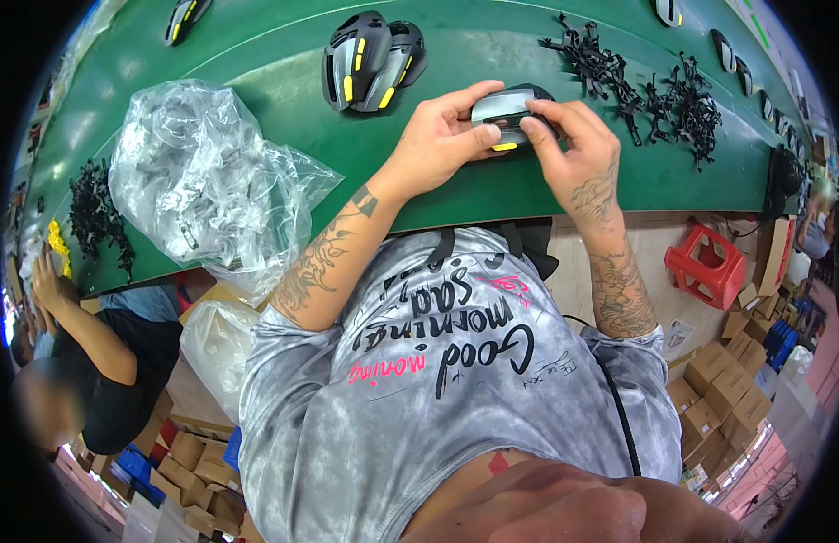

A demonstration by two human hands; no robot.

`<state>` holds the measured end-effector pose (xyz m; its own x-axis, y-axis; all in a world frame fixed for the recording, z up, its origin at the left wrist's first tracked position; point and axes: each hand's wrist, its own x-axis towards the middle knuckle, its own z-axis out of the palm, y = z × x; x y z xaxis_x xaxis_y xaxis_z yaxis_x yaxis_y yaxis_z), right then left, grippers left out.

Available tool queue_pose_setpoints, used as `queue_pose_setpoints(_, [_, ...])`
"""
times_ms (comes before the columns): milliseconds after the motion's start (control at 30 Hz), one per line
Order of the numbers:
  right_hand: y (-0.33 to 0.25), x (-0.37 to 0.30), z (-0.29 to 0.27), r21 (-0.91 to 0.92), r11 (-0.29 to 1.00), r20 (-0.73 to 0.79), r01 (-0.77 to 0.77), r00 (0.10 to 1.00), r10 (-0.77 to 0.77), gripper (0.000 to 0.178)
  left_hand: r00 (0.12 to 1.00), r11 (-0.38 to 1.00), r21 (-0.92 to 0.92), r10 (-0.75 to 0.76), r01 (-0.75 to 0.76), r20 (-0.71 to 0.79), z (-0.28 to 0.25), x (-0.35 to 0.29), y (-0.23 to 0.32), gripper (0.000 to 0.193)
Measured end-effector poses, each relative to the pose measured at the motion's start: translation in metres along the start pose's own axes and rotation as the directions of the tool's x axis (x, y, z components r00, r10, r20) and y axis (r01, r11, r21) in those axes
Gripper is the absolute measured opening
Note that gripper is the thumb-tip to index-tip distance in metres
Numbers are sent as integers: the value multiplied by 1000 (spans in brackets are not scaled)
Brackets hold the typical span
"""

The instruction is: Assembling plastic housings for small electronic devices on a production line.

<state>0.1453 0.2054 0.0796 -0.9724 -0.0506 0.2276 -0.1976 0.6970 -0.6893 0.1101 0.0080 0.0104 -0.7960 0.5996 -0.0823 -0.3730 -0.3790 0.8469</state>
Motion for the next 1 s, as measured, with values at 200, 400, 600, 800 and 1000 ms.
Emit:
queue_pose_setpoints(200, [9, -4, 3, -91, 982, -83, -167, 984, 160, 71, 981, 992, 100, -58, 77, -183, 9, -5, -2, 54])
queue_pose_setpoints(400, [43, -3, 13, 146, 948, 116, -283, 957, 267, 73, 988, 975, 205, -57, 86, -144, 10, -3, -3, 51])
queue_pose_setpoints(600, [48, -7, 23, 390, 879, 76, -276, 961, 268, 69, 981, 973, 216, -35, 77, -190, 10, -2, -1, 46])
queue_pose_setpoints(800, [44, -5, 29, 452, 836, 56, -310, 946, 320, 65, 988, 970, 230, -39, 73, -152, 10, 2, 0, 46])
queue_pose_setpoints(1000, [52, -4, 29, 685, 690, 123, -232, 971, 204, 59, 980, 997, 70, -7, 21, -197, 6, 2, -5, 41])
